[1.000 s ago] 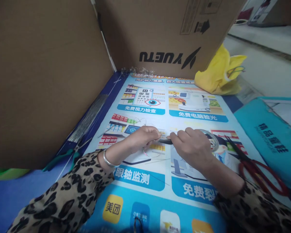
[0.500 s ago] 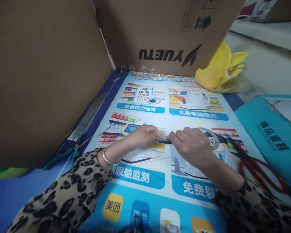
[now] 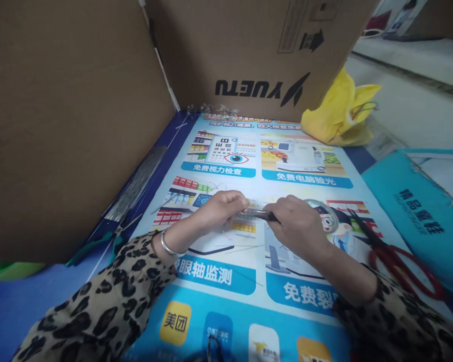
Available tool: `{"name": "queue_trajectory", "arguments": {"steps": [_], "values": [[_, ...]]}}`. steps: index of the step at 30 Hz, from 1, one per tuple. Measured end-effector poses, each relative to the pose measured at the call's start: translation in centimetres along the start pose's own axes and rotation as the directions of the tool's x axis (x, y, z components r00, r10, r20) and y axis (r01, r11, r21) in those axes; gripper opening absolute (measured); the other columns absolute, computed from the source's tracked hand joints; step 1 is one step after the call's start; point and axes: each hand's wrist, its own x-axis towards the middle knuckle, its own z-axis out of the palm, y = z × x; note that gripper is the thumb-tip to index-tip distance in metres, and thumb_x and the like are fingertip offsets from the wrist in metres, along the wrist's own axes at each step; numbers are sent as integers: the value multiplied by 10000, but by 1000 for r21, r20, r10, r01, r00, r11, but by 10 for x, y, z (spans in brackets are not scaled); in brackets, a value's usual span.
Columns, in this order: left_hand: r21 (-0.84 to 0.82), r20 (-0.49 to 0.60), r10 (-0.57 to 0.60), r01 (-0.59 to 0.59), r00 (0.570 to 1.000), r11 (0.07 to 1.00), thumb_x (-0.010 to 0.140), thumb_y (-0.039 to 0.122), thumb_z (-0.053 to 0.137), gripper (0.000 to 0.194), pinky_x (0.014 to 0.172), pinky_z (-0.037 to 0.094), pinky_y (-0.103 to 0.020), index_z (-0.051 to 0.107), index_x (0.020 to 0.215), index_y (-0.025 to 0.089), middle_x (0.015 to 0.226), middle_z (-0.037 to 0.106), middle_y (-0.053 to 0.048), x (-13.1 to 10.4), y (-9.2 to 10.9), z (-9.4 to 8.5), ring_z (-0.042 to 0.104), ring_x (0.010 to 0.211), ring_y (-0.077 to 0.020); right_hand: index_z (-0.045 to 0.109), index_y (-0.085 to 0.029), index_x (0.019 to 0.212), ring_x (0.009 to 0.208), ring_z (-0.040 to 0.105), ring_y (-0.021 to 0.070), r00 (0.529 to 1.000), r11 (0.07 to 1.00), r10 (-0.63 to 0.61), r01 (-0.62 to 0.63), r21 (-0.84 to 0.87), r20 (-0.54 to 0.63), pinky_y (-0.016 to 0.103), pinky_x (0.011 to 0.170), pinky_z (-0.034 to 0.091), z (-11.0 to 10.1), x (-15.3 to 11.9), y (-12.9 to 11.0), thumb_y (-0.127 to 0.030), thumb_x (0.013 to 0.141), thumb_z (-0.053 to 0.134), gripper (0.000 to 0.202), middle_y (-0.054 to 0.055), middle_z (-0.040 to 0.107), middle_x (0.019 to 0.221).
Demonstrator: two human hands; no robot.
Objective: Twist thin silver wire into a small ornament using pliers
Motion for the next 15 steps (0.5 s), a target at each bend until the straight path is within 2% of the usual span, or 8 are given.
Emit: {"name": "queue_trajectory", "arguments": {"steps": [2, 4, 7, 10, 12, 15], "values": [[-15, 24, 60, -59, 998, 998, 816, 450, 514, 317, 386, 246, -174, 485, 697, 158, 430, 378, 82, 0, -2, -1, 335, 357, -36, 608, -164, 776, 708, 497, 156, 987, 984, 98, -115, 135, 128, 268, 640, 331, 0, 0, 0, -249, 843, 485, 164, 40, 588, 699], [-1, 54, 86, -86, 995, 996, 819, 437, 521, 300, 392, 254, -172, 499, 719, 155, 430, 387, 81, 0, -1, -2, 346, 366, -37, 585, -170, 768, 735, 513, 165, 952, 960, 178, -224, 169, 251, 261, 634, 335, -1, 1, -2, -295, 845, 480, 180, 42, 591, 729], [19, 92, 76, -79, 993, 997, 826, 410, 523, 256, 391, 252, -170, 513, 778, 160, 432, 381, 85, -1, 0, -2, 350, 371, -41, 522, -188, 709, 693, 511, 164, 871, 914, 284, -373, 161, 402, 257, 575, 305, -5, 4, -6, -348, 849, 449, 225, 32, 575, 713], [18, 141, 70, -73, 988, 997, 819, 402, 536, 246, 393, 253, -170, 517, 830, 157, 494, 402, 78, -1, 0, -2, 347, 395, -36, 465, -199, 666, 599, 488, 137, 788, 839, 311, -490, 236, 531, 246, 519, 257, -8, 8, -10, -403, 855, 414, 283, 3, 547, 647], [25, 175, 75, -80, 982, 996, 813, 396, 544, 248, 399, 256, -172, 516, 849, 153, 536, 420, 71, 0, -2, 0, 341, 412, -32, 449, -201, 649, 580, 484, 129, 758, 809, 308, -526, 260, 575, 243, 511, 240, -10, 10, -13, -424, 855, 406, 307, -7, 534, 618], [59, 178, 87, -99, 980, 993, 806, 361, 549, 214, 425, 282, -174, 517, 844, 152, 560, 438, 67, 0, -1, 5, 355, 443, -35, 452, -199, 646, 594, 490, 130, 755, 826, 321, -518, 220, 572, 246, 517, 228, -13, 13, -19, -423, 850, 412, 306, -4, 543, 636]]}}
